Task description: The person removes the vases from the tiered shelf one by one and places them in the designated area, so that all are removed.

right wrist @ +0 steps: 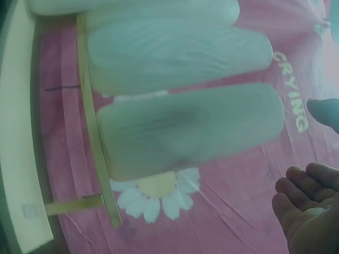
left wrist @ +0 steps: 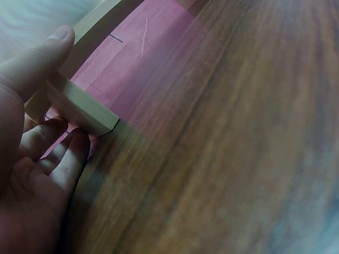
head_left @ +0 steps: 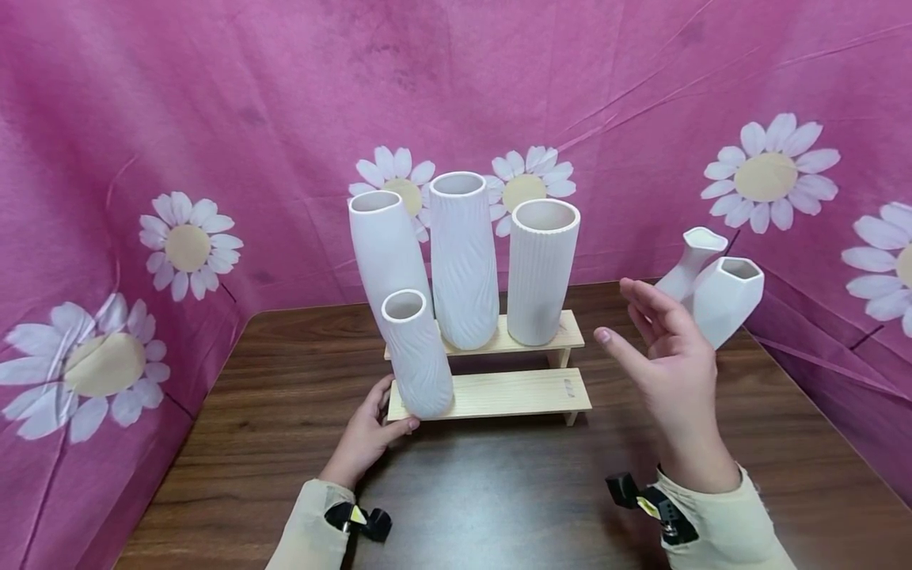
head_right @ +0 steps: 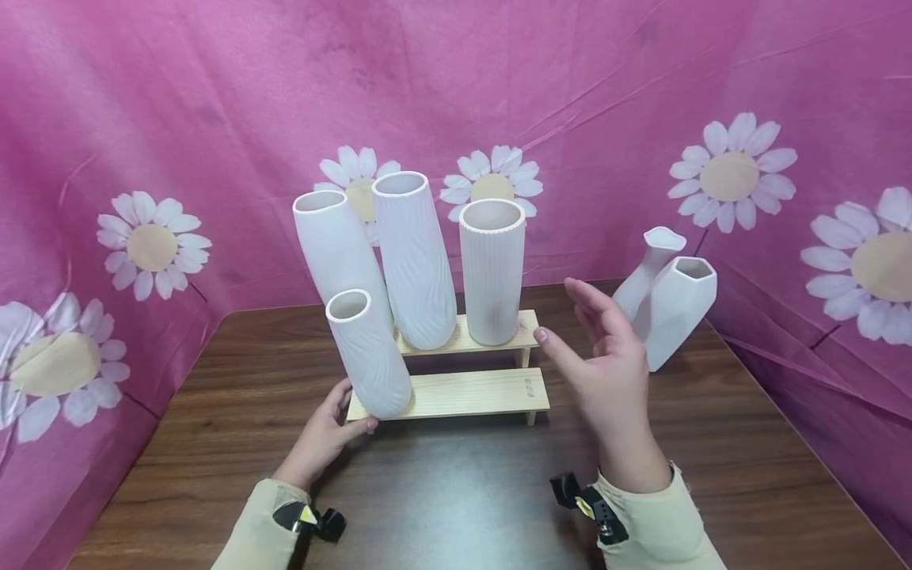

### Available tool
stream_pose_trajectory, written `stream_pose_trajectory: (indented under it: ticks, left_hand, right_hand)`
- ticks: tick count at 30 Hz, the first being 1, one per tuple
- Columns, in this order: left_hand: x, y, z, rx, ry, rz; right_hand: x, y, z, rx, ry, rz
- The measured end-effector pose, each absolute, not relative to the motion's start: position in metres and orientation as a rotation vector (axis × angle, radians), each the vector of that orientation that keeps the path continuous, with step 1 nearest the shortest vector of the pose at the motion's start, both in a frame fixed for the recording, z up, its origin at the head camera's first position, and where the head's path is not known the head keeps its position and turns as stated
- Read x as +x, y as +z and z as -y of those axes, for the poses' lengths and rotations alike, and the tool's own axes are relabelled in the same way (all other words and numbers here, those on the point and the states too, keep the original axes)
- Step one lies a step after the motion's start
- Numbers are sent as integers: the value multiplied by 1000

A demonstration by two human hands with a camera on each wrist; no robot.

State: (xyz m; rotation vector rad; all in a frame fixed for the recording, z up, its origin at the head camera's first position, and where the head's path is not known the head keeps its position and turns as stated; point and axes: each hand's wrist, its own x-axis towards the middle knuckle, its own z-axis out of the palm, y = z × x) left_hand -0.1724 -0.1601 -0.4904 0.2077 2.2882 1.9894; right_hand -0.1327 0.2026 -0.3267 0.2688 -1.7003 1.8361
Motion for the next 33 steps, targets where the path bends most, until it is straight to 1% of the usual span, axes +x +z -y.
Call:
stream_pose_trajectory:
  ticks: [6, 14, 33]
  left_hand:
    - [-172, -489, 160, 204, 1985, -2293]
    - [-172, -488, 160, 220, 1983, -2299]
    - [-172, -489, 160, 194, 1982, -2297]
  right_hand:
    - [-131, -331, -190, 353, 1816, 1777]
    - [-138, -347, -174, 335, 1715, 2034]
    - [-146, -385, -136, 463, 1914, 2230]
